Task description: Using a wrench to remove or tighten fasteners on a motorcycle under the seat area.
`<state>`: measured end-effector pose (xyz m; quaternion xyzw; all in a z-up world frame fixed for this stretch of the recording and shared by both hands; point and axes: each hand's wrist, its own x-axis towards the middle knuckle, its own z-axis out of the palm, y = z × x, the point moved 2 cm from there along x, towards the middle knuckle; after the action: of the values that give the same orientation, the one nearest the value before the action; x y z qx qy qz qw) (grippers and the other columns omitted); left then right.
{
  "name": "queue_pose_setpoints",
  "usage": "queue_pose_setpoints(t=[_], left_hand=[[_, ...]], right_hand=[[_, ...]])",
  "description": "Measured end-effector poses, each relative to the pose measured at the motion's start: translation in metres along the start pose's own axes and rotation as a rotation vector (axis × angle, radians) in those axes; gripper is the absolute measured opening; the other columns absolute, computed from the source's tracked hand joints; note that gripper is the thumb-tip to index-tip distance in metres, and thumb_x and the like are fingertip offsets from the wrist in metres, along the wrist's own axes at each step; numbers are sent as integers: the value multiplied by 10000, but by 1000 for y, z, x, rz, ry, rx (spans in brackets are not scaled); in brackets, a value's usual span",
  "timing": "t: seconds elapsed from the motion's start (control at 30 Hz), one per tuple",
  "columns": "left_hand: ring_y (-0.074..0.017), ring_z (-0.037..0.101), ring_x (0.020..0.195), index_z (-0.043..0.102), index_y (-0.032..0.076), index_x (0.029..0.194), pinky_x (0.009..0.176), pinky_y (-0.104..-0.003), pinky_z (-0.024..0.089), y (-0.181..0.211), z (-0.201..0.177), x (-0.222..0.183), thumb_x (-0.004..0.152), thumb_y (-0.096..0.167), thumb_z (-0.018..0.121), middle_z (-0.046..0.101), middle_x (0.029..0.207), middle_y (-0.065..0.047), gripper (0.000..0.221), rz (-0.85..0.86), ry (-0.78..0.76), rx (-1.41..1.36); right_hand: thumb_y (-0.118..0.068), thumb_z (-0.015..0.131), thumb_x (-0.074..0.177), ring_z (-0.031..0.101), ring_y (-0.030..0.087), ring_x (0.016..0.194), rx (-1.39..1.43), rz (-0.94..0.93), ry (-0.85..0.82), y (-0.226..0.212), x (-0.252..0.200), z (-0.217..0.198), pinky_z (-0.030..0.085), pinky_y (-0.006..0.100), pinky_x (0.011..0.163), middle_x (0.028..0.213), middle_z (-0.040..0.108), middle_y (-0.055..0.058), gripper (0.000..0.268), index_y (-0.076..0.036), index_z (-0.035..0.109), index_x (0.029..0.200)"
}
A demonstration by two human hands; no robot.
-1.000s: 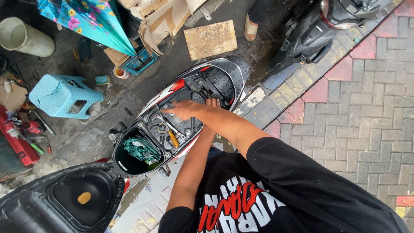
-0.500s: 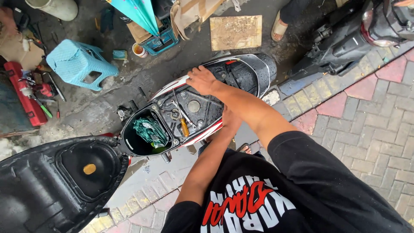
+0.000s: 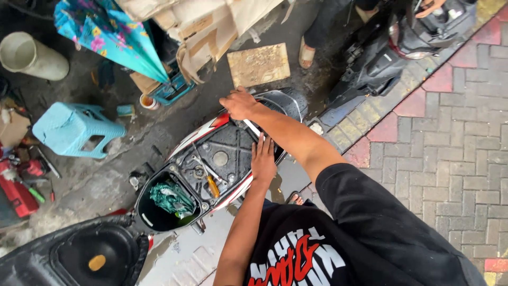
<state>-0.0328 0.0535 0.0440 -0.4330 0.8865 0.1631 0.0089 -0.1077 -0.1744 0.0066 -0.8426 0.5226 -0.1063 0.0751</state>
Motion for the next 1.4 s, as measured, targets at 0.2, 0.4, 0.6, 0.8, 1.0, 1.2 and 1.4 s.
queue_pose_setpoints(t=[0.2,0.4,0.6,0.8,1.0,1.2,1.4], left_hand=[[-287,7,1626,429,137,1553,1315,-565,144,2,-6,-2,950,76,645,180,1724,-20,643,-52,-54,65],[-288,31,1624,433,138,1543,1300,-572,155,-2,-5,-3,965,107,637,260,1691,-34,614,-14,-22,106],[-280,89,1622,454,183,1519,1300,-588,169,-8,2,-6,955,102,641,314,1659,-3,600,37,101,216],[-261,131,1620,504,188,1470,1304,-611,145,-8,-2,-10,950,100,641,363,1645,32,545,59,203,241],[-267,115,1627,488,176,1498,1306,-554,201,-8,-2,-6,970,121,592,342,1660,33,541,50,75,145],[-350,122,1598,462,61,1522,1143,-472,497,-3,4,2,900,-6,627,242,1709,-35,647,-26,89,-388],[-433,481,1382,425,-5,1453,1057,-537,534,6,-54,-1,985,11,582,440,1454,-200,494,-444,608,-853]], right_hand=[[-287,678,804,717,303,874,79,52,-26,-4,-4,-21,416,488,846,849,739,15,163,-229,589,928],[-301,672,812,726,272,868,118,52,-66,-1,-5,-23,427,477,835,788,705,-14,182,-250,509,872],[-202,682,826,738,275,805,224,23,-40,-3,-12,-63,480,457,774,707,673,-34,163,-228,522,851],[-173,690,838,732,312,762,215,-13,-1,2,-17,-71,522,492,749,686,686,-8,152,-230,562,898],[-137,695,859,720,334,692,317,43,33,-2,-23,-79,562,425,690,669,695,65,91,-181,621,889],[-158,703,879,701,389,669,333,40,48,-4,-21,-64,538,501,635,686,657,110,183,-168,548,976],[-91,598,1006,650,485,653,544,-12,-50,-29,-26,-97,521,562,624,659,587,201,118,-153,498,1019]])
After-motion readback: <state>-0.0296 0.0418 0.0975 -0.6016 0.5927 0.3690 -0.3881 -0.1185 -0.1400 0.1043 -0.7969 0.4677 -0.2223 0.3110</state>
